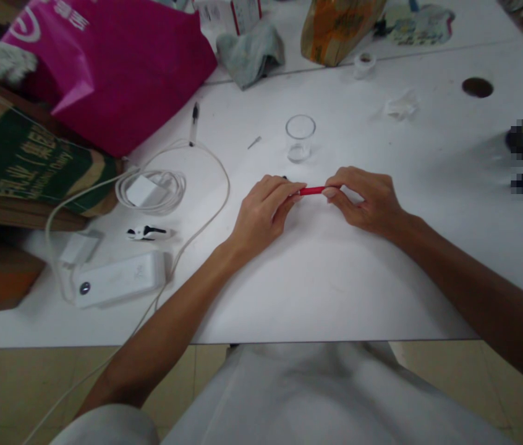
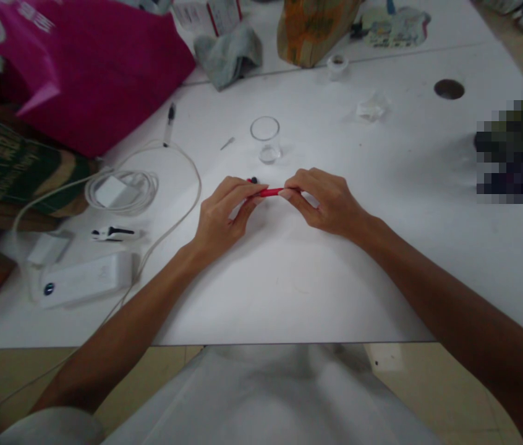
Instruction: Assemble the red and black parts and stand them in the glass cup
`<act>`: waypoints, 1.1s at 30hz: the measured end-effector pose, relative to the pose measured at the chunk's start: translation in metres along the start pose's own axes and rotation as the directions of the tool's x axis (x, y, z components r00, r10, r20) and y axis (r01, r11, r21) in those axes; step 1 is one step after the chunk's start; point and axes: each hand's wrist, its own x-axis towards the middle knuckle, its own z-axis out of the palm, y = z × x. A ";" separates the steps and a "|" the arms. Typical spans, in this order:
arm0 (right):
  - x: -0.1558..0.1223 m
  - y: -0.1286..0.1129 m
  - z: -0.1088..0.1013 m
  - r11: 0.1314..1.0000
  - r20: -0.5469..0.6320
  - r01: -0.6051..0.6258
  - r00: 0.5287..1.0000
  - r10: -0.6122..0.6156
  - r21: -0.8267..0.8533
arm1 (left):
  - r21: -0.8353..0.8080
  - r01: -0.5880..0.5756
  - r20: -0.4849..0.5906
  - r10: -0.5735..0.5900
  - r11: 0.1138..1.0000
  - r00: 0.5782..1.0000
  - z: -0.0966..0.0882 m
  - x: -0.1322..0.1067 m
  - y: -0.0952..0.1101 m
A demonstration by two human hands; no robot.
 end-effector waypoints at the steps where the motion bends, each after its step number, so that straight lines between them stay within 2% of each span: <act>1: 0.000 0.000 0.000 1.000 0.003 -0.007 1.000 0.007 0.002 | 0.001 0.005 0.004 -0.005 1.000 1.000 0.000 0.000 0.000; 6: 0.000 0.000 -0.001 1.000 0.021 -0.026 0.999 0.026 0.003 | 0.003 0.009 0.012 -0.009 1.000 1.000 0.000 0.000 0.000; 10: 0.000 0.000 -0.001 1.000 0.006 0.006 1.000 -0.006 -0.004 | -0.003 -0.021 0.000 0.021 1.000 1.000 0.000 0.001 0.001; 22: 0.000 0.003 0.000 1.000 0.046 0.009 0.999 -0.008 -0.026 | -0.016 0.013 0.021 -0.013 1.000 1.000 0.001 0.000 0.000; 26: 0.000 0.003 0.000 1.000 0.031 0.024 0.999 -0.023 -0.019 | -0.012 0.012 0.022 -0.011 1.000 1.000 0.001 0.000 0.000; 33: 0.002 0.001 -0.001 0.999 0.001 -0.021 1.000 0.021 0.026 | 0.007 0.003 -0.024 -0.003 1.000 1.000 0.002 0.000 0.002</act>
